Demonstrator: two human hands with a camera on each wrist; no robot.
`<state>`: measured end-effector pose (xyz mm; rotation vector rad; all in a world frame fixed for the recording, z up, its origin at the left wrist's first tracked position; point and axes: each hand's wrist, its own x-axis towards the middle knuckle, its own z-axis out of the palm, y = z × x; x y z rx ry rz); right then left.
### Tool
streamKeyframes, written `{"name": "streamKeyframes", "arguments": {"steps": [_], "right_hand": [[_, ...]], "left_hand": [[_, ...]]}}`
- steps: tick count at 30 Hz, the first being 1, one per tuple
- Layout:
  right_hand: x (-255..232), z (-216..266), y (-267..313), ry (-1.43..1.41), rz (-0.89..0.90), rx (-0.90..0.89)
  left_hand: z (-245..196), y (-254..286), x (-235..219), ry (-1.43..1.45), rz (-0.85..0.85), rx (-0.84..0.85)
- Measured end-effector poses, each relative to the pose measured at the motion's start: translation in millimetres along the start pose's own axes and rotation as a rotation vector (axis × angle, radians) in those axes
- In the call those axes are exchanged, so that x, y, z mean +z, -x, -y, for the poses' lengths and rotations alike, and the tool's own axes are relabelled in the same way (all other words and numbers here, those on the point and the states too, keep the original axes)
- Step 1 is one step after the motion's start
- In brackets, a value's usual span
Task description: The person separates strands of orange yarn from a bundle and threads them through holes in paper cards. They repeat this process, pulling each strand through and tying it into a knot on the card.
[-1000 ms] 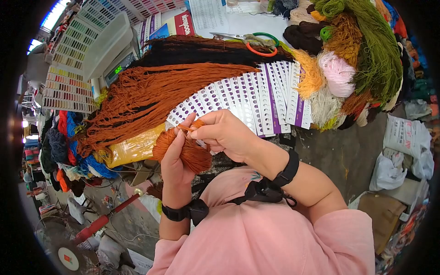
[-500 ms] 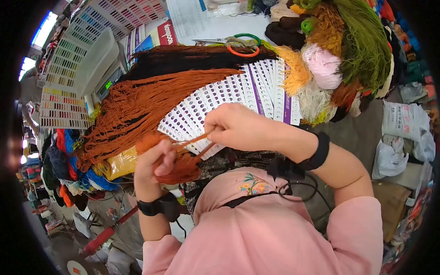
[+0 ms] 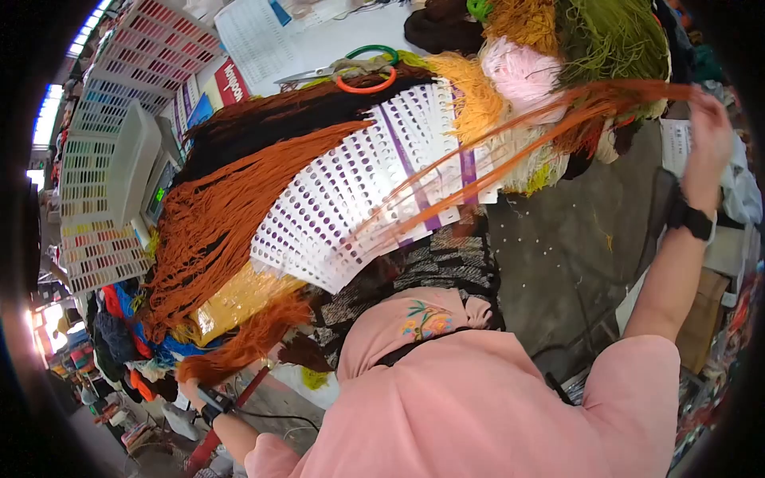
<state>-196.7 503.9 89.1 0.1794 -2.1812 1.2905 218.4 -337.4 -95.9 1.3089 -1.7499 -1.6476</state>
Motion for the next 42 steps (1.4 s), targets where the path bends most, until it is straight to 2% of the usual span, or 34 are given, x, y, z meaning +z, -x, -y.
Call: {"name": "streamKeyframes", "arguments": {"steps": [1, 2, 3, 4, 5, 6, 7, 8, 9, 11, 12, 13, 15, 18, 19, 21, 24, 27, 29, 31, 32, 34, 37, 38, 42], "right_hand": [[-13, -10, -26, -0.192, 0.022, -0.001], [-28, -24, -51, -0.384, 0.043, 0.0], [-24, -15, -63, -0.574, 0.055, 0.003], [-7, -21, -57, -0.587, 0.047, -0.055], [30, -7, -45, -0.6, 0.039, -0.113], [75, 10, -28, -0.275, 0.139, -0.079], [120, 26, -10, 0.055, 0.247, -0.082], [157, 20, 2, -0.322, 0.366, 0.274], [191, -5, 16, -0.555, 0.431, 0.404], [242, -39, 34, -0.443, 0.586, 0.385], [260, -46, 44, -0.335, 0.577, 0.421], [273, -57, 54, -0.267, 0.556, 0.376], [292, -73, 71, -0.149, 0.497, 0.274], [302, -74, 92, 0.013, 0.421, 0.075], [302, -71, 96, 0.079, 0.424, -0.009], [301, -72, 99, 0.066, 0.434, 0.017], [293, -68, 88, -0.008, 0.426, 0.087], [297, -71, 93, 0.068, 0.394, -0.193], [293, -60, 102, 0.061, 0.564, -0.249], [291, -46, 108, 0.176, 0.512, -0.263], [289, -44, 108, 0.169, 0.52, -0.27], [285, -44, 106, 0.16, 0.536, -0.282], [288, -58, 103, -0.092, 0.586, -0.163], [292, -60, 105, -0.13, 0.532, -0.115], [289, -57, 99, -0.083, 0.586, -0.061]], "left_hand": [[-19, -12, 17, 0.285, 0.006, -0.266], [-46, -8, 64, 0.58, 0.065, -0.358], [-75, 5, 133, 0.892, 0.21, -0.402], [-94, 16, 196, 1.136, 0.394, -0.492], [-106, 28, 257, 1.273, 0.576, -0.588], [-108, 37, 307, 1.286, 0.718, -0.665], [-111, 47, 356, 1.284, 0.862, -0.741], [-111, 53, 398, 1.223, 0.898, -0.767], [-113, 62, 436, 1.158, 0.927, -0.792], [-134, 99, 505, 0.677, 0.937, -0.642], [-141, 120, 535, 0.476, 0.979, -0.538], [-144, 138, 560, 0.278, 1.009, -0.433], [-119, 146, 599, 0.016, 1.039, -0.391], [-96, 161, 632, -0.115, 0.918, -0.47], [-90, 163, 639, -0.171, 0.921, -0.342], [-83, 159, 650, -0.273, 0.944, -0.279], [-121, 172, 639, -0.6, 0.978, -0.245], [-105, 165, 625, -0.357, 1.008, -0.262], [-101, 162, 626, -0.226, 0.944, -0.322], [-107, 162, 631, -0.14, 0.896, -0.374], [-103, 157, 633, -0.194, 0.996, -0.314], [-97, 157, 637, -0.109, 1.01, -0.323], [-93, 163, 640, -0.093, 1.012, -0.292], [-94, 164, 640, -0.105, 1.008, -0.272], [-83, 154, 641, -0.173, 1.02, -0.255]]}}
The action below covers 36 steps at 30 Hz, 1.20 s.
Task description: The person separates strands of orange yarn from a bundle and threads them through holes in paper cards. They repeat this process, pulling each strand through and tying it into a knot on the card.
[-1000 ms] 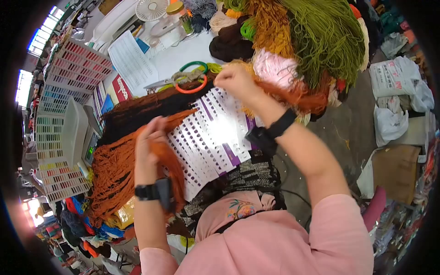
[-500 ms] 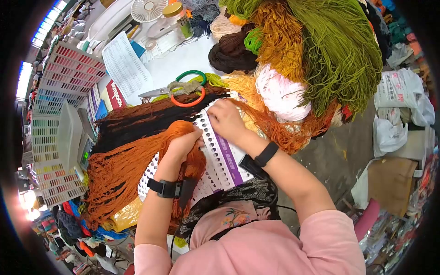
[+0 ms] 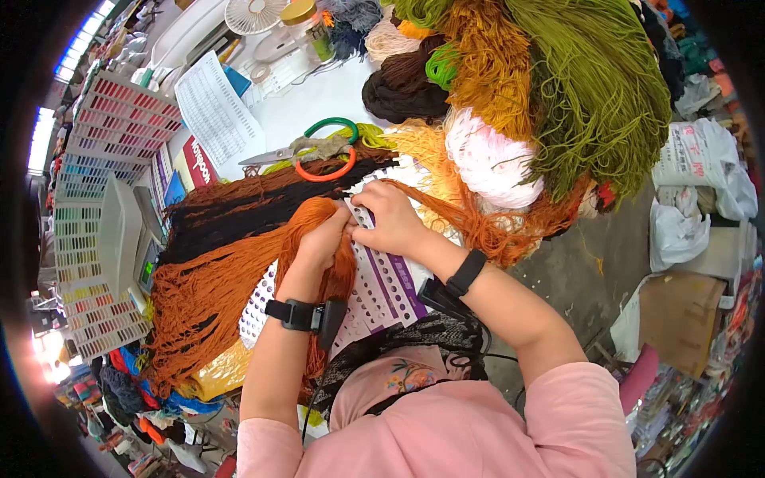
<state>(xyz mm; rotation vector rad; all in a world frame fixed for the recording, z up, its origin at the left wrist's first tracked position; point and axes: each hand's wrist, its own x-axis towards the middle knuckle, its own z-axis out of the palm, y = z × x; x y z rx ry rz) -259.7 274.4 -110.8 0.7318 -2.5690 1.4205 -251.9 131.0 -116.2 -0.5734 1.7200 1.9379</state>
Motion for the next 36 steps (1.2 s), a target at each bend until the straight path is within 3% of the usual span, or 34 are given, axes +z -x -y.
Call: {"name": "streamKeyframes", "arguments": {"steps": [2, 5, 9, 13, 14, 17, 18, 21, 22, 23, 25, 27, 28, 30, 31, 32, 34, 35, 36], "right_hand": [[-4, 2, -1, 0.007, 0.005, 0.015], [1, -3, 1, 0.026, 0.001, -0.024], [6, -1, 3, 0.036, -0.022, -0.022], [2, -3, 4, 0.113, -0.012, -0.077], [5, -8, 4, 0.14, -0.027, -0.076], [8, -10, 5, 0.133, -0.088, -0.048], [9, -10, 4, 0.097, -0.125, -0.044], [7, -8, 4, -0.053, -0.161, 0.061], [6, -9, 4, -0.119, -0.183, 0.1], [4, -10, 5, -0.183, -0.206, 0.141], [3, -10, 4, -0.064, -0.168, 0.071], [7, -8, 3, 0.05, -0.137, 0.012], [9, -3, 4, 0.069, -0.029, 0.107], [12, -2, 3, 0.063, 0.022, 0.112], [14, -3, 2, 0.074, 0.015, 0.099], [12, -3, 1, 0.108, 0.028, 0.11], [10, 0, 0, 0.174, 0.056, 0.138], [13, 1, 1, 0.174, 0.046, 0.114], [16, 3, 0, 0.172, 0.035, 0.087]], "left_hand": [[-5, 6, -10, 0.021, -0.032, -0.039], [-16, 15, -33, 0.346, 0.038, -0.08], [-25, 22, -18, 0.161, -0.032, -0.081], [-21, 26, -28, 0.417, 0.03, -0.106], [-24, 35, -28, 0.539, 0.069, -0.116], [-37, 51, -37, 0.836, 0.435, -0.067], [-35, 51, -37, 0.84, 0.393, -0.046], [-34, 33, -18, 0.381, 0.312, -0.053], [-29, 23, -8, 0.002, 0.222, -0.029], [-21, 17, 1, -0.182, 0.205, -0.094], [-13, 15, 1, -0.207, 0.077, 0.092], [-22, 25, -13, -0.112, -0.024, -0.007], [-30, 34, -22, 0.028, -0.043, -0.082], [-39, 49, -60, 0.121, -0.074, -0.197], [-42, 58, -82, 0.217, -0.007, -0.209], [-43, 69, -95, 0.249, -0.135, -0.152], [-57, 96, -138, 0.416, -0.14, -0.129], [-53, 104, -182, 0.588, -0.04, -0.122], [-63, 123, -180, 0.473, -0.213, -0.114]]}}
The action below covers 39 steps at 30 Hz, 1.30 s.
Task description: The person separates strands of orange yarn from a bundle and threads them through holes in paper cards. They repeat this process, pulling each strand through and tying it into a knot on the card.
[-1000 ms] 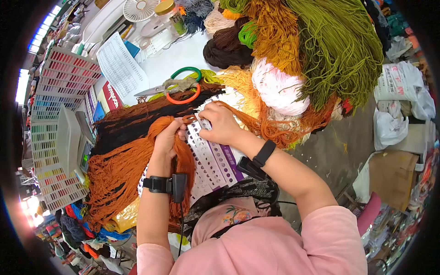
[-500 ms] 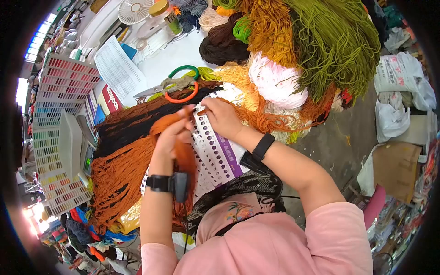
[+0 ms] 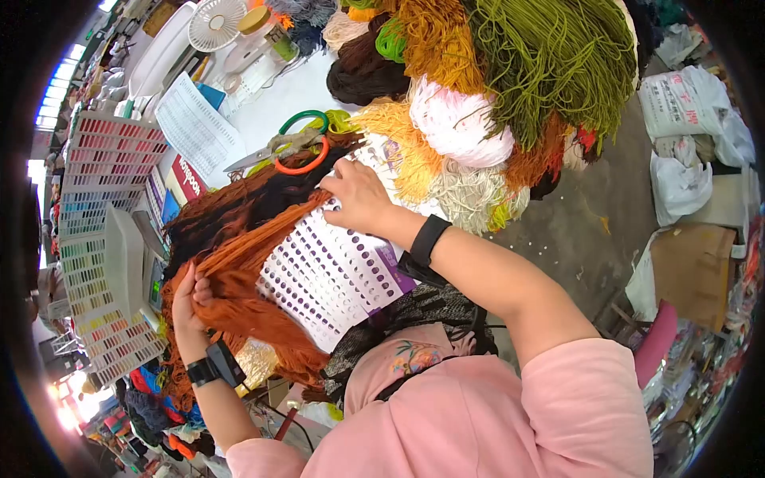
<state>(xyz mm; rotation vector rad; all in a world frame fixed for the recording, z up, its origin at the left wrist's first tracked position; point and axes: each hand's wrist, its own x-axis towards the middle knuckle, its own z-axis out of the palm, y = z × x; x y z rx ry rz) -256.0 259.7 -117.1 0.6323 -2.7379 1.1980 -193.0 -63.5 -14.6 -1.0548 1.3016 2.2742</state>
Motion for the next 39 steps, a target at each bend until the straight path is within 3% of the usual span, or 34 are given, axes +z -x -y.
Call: {"name": "streamKeyframes", "arguments": {"steps": [1, 3, 6, 9, 11, 13, 15, 17, 21, 23, 24, 26, 27, 29, 31, 32, 33, 35, 36, 39], "right_hand": [[3, 3, -2, -0.001, -0.014, -0.03], [10, 10, -2, -0.004, -0.031, -0.009], [14, 14, -4, 0.029, -0.061, -0.015], [4, 14, -6, 0.141, 0.036, 0.032], [3, 9, -6, 0.152, 0.003, -0.005], [2, 8, -5, 0.147, -0.008, -0.016], [2, 6, -5, 0.137, -0.035, -0.03], [4, 4, -6, 0.129, -0.086, -0.087], [5, 5, -6, 0.127, -0.093, -0.084], [7, 3, -5, 0.126, -0.115, -0.093], [7, 4, -5, 0.126, -0.117, -0.094], [6, 5, -4, 0.122, -0.123, -0.103], [6, 5, -3, 0.121, -0.117, -0.105], [7, 3, -5, 0.119, -0.112, -0.114], [7, 3, -5, 0.121, -0.121, -0.128], [8, 2, -5, 0.104, -0.116, -0.133], [10, 0, -6, 0.086, -0.11, -0.142], [7, 2, -6, 0.007, -0.105, -0.126], [6, 9, -3, -0.011, -0.111, -0.149], [-2, 60, 21, -0.23, -0.002, -0.17]], "left_hand": [[-7, 5, -11, -0.065, 0.08, 0.057], [-15, 15, -2, -0.027, 0.065, 0.118], [-6, 20, 25, 0.045, -0.05, 0.275], [14, 24, 24, -0.009, -0.12, 0.204], [30, 40, 30, -0.082, 0.054, 0.052], [47, 39, 13, 0.131, 0.392, -0.096], [48, 34, -3, 0.134, 0.408, -0.046], [25, 39, 8, 0.194, 0.151, 0.181], [-7, 29, 3, 0.35, 0.174, 0.177], [-29, 24, -24, 0.562, 0.128, 0.106], [-39, 22, -48, 0.582, 0.225, 0.15], [-59, 18, -134, 0.414, -0.02, 0.382], [-44, 54, -98, 0.056, -0.435, 0.654], [-41, 67, -175, 0.019, -0.594, 0.862], [-36, 105, -158, 0.29, -0.345, 0.536], [-13, 113, -138, 0.367, -0.153, 0.494], [8, 123, -98, 0.288, -0.159, 0.448], [50, 128, -57, 0.124, -0.014, 0.335], [67, 134, -26, 0.062, -0.078, 0.306], [105, 121, 6, 0.255, 0.248, 0.334]]}}
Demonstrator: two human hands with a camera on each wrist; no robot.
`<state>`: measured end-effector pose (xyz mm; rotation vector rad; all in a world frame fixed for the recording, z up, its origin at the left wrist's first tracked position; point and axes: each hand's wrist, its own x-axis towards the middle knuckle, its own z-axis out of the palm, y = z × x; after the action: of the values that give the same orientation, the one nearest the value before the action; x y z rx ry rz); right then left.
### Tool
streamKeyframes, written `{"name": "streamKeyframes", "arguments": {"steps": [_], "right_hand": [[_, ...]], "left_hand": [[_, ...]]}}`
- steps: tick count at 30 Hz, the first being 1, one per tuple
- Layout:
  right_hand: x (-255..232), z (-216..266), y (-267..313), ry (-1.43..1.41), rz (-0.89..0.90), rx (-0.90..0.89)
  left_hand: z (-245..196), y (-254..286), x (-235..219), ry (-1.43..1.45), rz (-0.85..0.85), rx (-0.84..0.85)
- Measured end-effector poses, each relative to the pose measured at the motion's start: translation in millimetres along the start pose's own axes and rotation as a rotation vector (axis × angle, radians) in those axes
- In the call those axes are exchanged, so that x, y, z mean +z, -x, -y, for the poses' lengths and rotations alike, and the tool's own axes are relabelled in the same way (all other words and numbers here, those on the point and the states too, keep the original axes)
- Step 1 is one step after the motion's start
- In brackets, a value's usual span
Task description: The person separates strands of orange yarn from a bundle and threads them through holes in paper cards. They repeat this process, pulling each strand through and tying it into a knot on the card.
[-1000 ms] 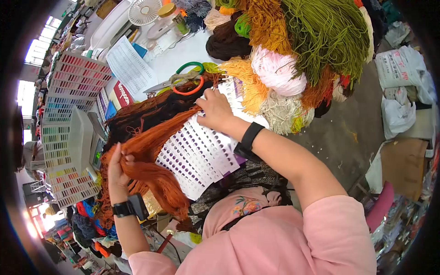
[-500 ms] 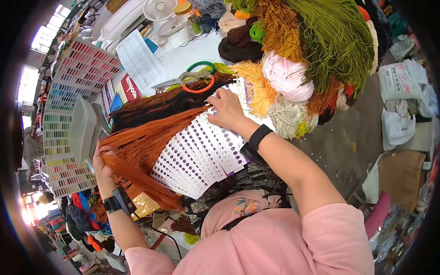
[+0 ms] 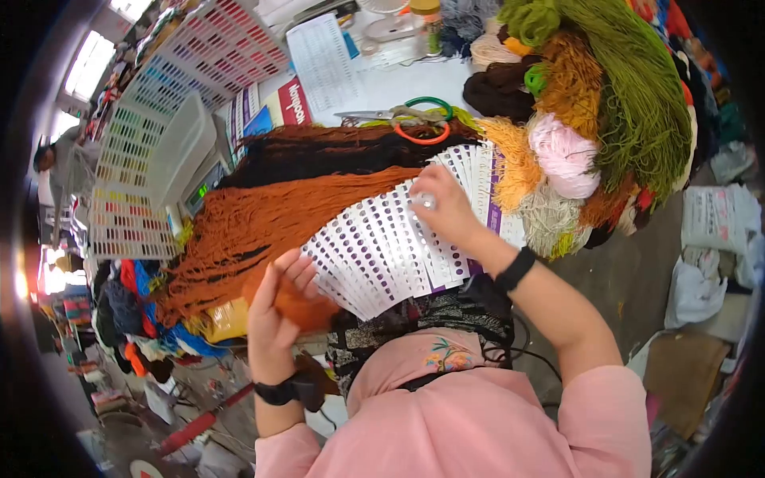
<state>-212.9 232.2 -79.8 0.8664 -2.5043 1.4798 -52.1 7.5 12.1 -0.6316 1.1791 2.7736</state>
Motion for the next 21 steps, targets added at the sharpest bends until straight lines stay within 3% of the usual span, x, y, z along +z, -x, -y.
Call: {"name": "streamKeyframes", "arguments": {"steps": [3, 4, 6, 7, 10, 11, 15, 21], "right_hand": [[13, 71, 12, -0.478, 0.262, 0.258], [14, 97, 13, -0.717, 0.367, 0.384], [16, 134, 13, -0.961, 0.516, 0.657], [20, 135, 15, -1.012, 0.517, 0.674], [29, 135, 21, -1.138, 0.513, 0.725], [28, 135, 24, -1.158, 0.503, 0.741], [30, 146, 30, -1.197, 0.419, 0.69], [25, 147, 30, -1.291, 0.451, 0.714]], "left_hand": [[19, -3, 24, 0.034, 0.07, 0.044], [24, -1, 29, 0.029, 0.051, 0.036], [30, 5, 29, -0.05, 0.167, 0.029], [34, 5, 18, 0.019, 0.274, 0.023], [32, 19, 20, -0.001, 0.154, 0.056], [31, 23, 23, 0.103, 0.042, 0.049], [38, 31, 23, -0.228, -0.027, 0.124], [32, 31, 16, 0.197, 0.079, 0.05]]}}
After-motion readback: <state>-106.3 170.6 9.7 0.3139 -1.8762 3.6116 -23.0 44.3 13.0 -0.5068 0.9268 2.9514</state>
